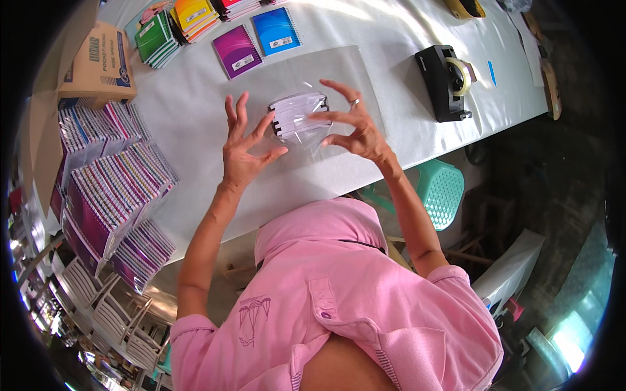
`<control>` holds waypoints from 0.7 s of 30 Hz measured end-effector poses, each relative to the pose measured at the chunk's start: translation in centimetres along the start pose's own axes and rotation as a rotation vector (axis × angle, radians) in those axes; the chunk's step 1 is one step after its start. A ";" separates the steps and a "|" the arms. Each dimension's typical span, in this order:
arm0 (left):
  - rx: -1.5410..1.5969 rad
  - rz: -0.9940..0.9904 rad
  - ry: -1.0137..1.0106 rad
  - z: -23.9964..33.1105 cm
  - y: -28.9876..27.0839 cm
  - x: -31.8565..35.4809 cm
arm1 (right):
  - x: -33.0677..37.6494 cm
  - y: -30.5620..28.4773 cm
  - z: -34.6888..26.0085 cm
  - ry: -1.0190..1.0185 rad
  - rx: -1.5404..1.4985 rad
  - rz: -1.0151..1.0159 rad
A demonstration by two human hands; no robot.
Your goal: The person repeatedly picks up stacks of colorful spiral-bound notebooks, places them into clear plastic sleeves, and seals them using a tape dispenser. The person then sets the packaged notebooks aside and repeats the process with new stacks.
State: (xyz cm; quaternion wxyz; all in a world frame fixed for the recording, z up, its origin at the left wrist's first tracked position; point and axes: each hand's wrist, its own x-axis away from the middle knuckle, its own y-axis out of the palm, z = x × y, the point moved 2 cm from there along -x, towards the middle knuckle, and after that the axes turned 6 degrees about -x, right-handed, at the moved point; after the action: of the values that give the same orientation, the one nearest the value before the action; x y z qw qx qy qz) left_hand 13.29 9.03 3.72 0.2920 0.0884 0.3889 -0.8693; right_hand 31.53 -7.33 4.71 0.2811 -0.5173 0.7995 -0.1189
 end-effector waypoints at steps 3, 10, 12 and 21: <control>-0.019 0.037 0.036 -0.7 1.3 0.9 | 0.9 1.4 1.2 0.010 0.032 -0.005; -0.087 -0.019 0.146 -0.5 1.4 -1.5 | 0.2 1.8 1.0 0.045 -0.077 0.047; -0.135 -0.048 0.159 -0.1 0.9 -2.3 | -0.4 1.5 1.0 0.054 -0.137 0.061; -0.003 -0.043 0.055 -0.3 0.9 -4.5 | -3.2 0.5 0.4 0.142 -0.018 0.051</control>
State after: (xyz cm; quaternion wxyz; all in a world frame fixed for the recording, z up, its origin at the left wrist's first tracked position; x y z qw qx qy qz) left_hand 17.45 10.75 4.65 0.2624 0.1033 0.3998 -0.8721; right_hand 32.38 -4.15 5.15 0.2219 -0.4895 0.8314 -0.1411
